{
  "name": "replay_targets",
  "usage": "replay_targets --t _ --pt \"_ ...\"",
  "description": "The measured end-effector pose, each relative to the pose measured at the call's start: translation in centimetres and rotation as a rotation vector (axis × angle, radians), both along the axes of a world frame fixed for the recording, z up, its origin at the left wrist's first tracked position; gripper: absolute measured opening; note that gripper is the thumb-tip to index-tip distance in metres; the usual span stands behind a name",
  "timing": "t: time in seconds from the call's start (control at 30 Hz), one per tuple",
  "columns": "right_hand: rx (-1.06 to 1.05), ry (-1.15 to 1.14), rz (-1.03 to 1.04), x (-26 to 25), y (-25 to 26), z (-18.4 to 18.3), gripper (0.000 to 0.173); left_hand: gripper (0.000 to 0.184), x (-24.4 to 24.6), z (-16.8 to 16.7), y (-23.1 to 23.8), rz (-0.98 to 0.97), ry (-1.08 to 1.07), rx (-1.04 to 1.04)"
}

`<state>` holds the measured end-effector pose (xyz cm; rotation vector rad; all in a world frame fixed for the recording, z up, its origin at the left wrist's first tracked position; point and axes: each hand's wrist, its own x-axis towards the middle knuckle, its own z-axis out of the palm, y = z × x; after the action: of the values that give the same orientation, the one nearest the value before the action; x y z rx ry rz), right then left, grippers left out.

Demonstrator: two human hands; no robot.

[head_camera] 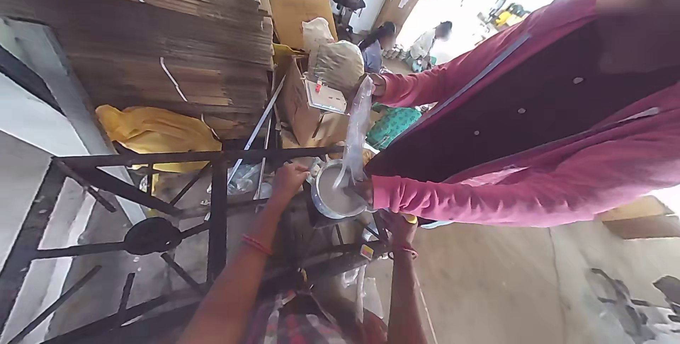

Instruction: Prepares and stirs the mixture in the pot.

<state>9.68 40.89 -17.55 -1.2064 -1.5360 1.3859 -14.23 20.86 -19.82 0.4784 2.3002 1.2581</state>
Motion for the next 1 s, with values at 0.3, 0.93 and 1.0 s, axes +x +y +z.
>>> replay_targets --t 0.3,0.93,1.0 --pt "0.058 -0.044 0.043 0.5 -0.2 0.0 0.024 0.027 0.0 -0.5 0.0 0.012 0.003 0.024" --pt "-0.003 -0.004 0.137 0.9 -0.9 0.0 0.020 0.029 -0.2 -0.3 0.0 -0.009 0.000 -0.006" --pt "-0.004 -0.030 0.039 0.7 -0.6 0.5 0.021 0.028 0.0 -0.2 0.0 0.004 0.010 -0.008"
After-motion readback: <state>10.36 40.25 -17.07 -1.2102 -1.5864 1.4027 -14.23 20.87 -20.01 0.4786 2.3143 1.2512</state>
